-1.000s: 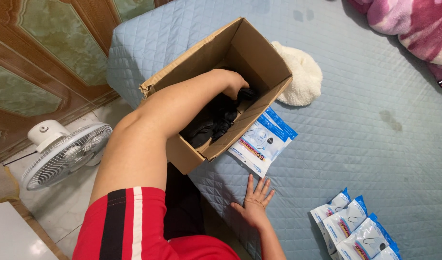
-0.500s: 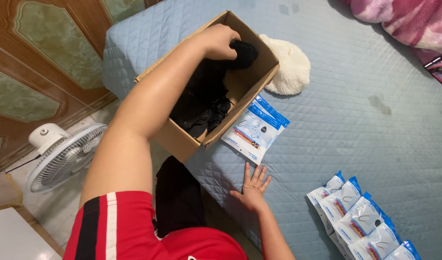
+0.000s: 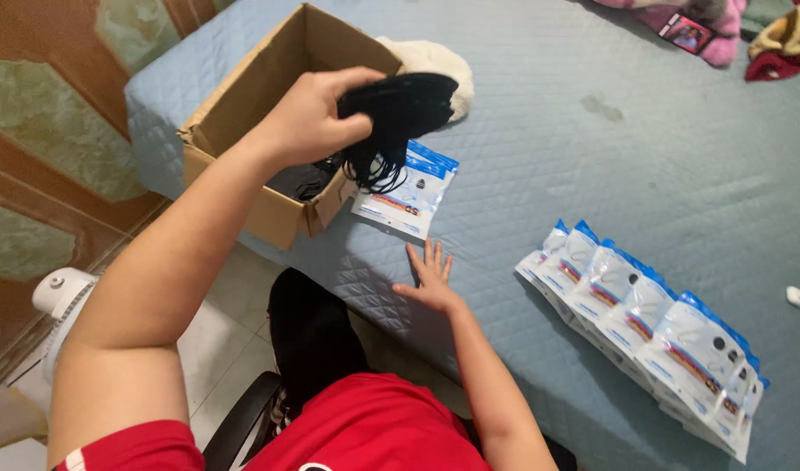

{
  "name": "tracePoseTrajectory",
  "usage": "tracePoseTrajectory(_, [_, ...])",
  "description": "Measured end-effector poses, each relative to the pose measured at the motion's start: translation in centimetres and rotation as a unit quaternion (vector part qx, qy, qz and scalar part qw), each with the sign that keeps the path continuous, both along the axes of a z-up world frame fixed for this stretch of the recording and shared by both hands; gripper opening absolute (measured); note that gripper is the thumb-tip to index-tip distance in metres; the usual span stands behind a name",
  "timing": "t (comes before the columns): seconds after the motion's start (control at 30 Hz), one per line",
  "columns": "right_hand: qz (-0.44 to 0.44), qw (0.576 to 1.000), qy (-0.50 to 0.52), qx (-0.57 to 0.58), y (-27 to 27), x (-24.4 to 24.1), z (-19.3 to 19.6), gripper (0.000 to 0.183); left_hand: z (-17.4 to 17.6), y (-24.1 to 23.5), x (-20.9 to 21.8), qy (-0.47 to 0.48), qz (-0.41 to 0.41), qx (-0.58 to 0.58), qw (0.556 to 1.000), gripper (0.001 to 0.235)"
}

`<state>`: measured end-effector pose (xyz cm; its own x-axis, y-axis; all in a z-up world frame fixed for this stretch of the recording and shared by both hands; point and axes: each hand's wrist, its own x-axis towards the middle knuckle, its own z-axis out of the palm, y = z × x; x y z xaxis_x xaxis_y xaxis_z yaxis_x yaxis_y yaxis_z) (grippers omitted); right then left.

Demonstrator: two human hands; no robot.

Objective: Packing black face masks into individual plastic sleeves

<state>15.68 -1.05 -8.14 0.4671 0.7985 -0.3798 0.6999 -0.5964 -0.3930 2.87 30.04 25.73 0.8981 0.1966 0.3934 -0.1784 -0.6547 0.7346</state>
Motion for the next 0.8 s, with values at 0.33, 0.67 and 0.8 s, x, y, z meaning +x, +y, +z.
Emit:
tracePoseTrajectory(0.33, [-0.273, 0.507, 0.744, 0.34, -10.2, -3.8, 6.1, 0.106, -7.4, -16.5, 0.3, 0.023, -0.19, 0.037, 0.981, 0.056])
tracePoseTrajectory(0.67, [-0.219, 0.307, 0.788, 0.486, -20.2, -4.1, 4.1, 0.082, -23.7, -26.7, 2.5, 0.044, -0.262, 0.123, 0.956, 0.072])
tracePoseTrajectory(0.8, [-0.284, 0.295, 0.768, 0.492, -21.8, -2.8, 2.4, 0.061, -25.7, -27.1, 3.1, 0.07, -0.225, 0.106, 0.966, 0.088])
